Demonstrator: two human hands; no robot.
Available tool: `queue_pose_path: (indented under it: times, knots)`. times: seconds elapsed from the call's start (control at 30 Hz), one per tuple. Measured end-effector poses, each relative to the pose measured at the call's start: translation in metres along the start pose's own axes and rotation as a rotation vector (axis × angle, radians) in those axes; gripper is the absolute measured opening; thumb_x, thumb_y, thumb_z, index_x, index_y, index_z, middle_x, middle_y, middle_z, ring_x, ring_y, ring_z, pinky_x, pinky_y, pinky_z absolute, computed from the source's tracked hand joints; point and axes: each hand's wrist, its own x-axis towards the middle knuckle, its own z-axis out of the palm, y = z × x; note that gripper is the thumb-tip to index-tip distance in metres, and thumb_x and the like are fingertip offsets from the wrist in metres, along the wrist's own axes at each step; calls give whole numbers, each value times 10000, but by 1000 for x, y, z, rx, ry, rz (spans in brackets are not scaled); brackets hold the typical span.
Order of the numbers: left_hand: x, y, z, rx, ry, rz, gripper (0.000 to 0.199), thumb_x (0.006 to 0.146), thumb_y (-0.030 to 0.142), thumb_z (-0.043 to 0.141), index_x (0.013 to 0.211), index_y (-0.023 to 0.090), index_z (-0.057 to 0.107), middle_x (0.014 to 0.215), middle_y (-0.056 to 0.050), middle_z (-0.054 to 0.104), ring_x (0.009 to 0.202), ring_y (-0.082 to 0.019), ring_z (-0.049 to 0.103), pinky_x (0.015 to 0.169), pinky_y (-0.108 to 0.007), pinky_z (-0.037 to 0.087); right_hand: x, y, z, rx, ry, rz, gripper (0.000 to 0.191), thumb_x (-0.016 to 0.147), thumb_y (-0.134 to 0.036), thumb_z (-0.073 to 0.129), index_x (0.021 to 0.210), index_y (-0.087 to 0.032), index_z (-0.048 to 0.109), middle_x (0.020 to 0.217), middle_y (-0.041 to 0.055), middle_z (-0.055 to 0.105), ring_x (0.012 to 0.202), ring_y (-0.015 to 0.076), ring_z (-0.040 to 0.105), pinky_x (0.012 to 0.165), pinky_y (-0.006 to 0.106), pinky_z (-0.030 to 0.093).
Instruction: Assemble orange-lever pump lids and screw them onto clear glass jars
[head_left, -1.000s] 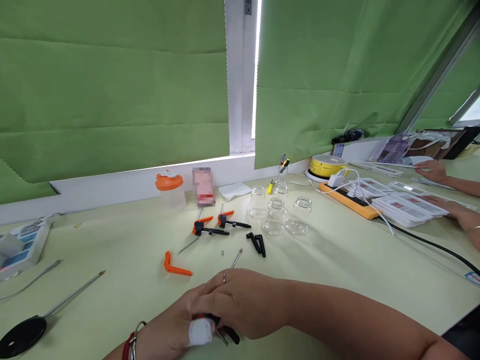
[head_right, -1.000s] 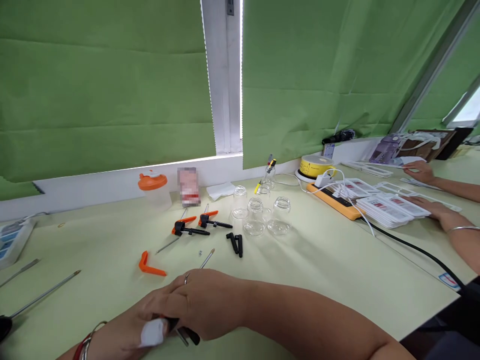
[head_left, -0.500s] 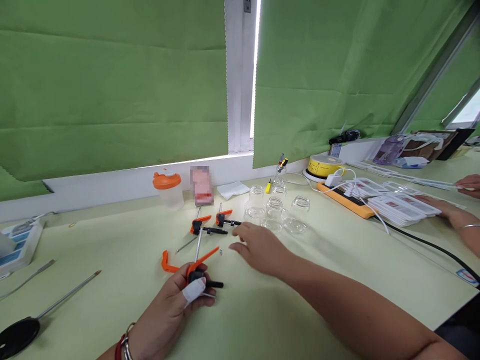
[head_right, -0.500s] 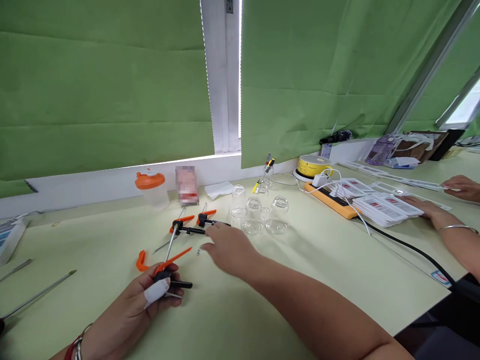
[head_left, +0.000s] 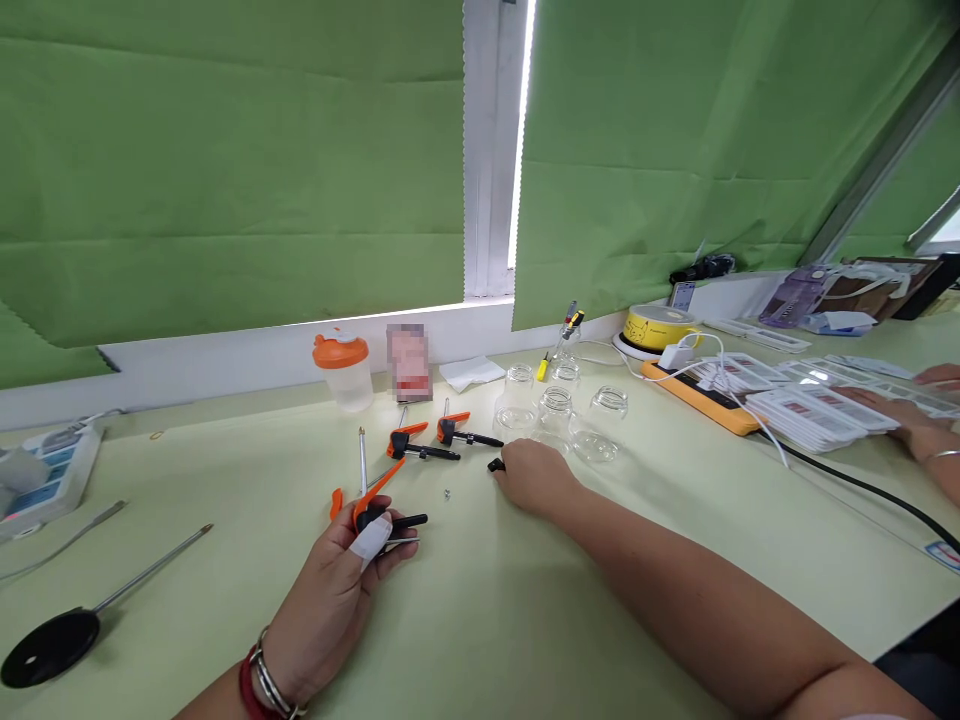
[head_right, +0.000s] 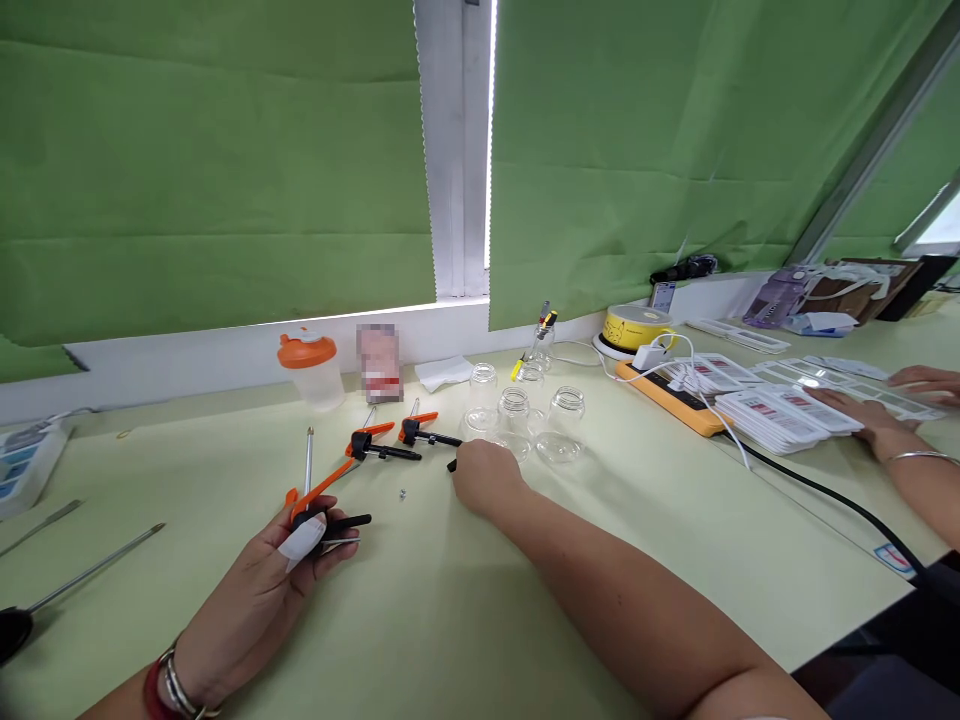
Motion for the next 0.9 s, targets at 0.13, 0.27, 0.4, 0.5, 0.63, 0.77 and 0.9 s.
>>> queue_pose_path:
  times: [0.13,0.27,0.4,0.5,0.63,0.77,0.9]
  knots:
    - [-1,0,-1,-10,8,-1,208,774,237,684,969,193,628,945,-25,592,883,-159,630,809,-303,580,0,-1,-1,13,-6,0,187,859,-229,490,832,-142,654,899,123,666,809,227,624,610,280,397]
    - [0,0,-2,-15,15,3,192,791,212,663,976,188,622,945,-29,596,879,-154,634,809,-300,583,-11,-7,-9,95,76,-211,180,858,-243,491,812,-161,644,862,81,650,777,192,596,609,261,369]
    - [0,-1,-2,-32,-22,3,205,790,222,671,986,192,620,958,-24,591,887,-154,632,809,-292,581,-27,-21,-15,261,110,-570,115,832,-254,552,825,-171,631,880,40,632,797,156,569,662,242,379]
    - [-1,-3,-2,-31,-61,-11,199,790,226,676,979,196,621,977,-23,591,902,-159,634,823,-298,575,-35,-31,-13,289,73,-685,102,833,-237,556,811,-160,620,857,41,635,804,160,566,701,252,383]
    - [-2,-5,-4,-20,-110,-52,194,807,245,662,990,202,617,975,-18,590,916,-164,633,861,-323,559,-37,-36,-8,276,21,-654,106,847,-240,541,853,-163,613,812,32,636,737,159,561,641,252,357]
    - [-1,-6,-5,-11,-120,-50,200,806,266,662,990,200,624,983,-23,593,952,-170,622,868,-315,551,-37,-36,-6,294,14,-663,120,864,-248,524,884,-165,609,847,33,636,744,153,562,635,243,345]
    - [-1,-4,-5,-4,-124,-58,196,808,285,658,984,208,618,999,-22,594,980,-174,614,885,-318,538,-38,-38,-3,317,23,-675,140,880,-257,506,897,-157,603,859,43,623,738,148,544,629,240,340]
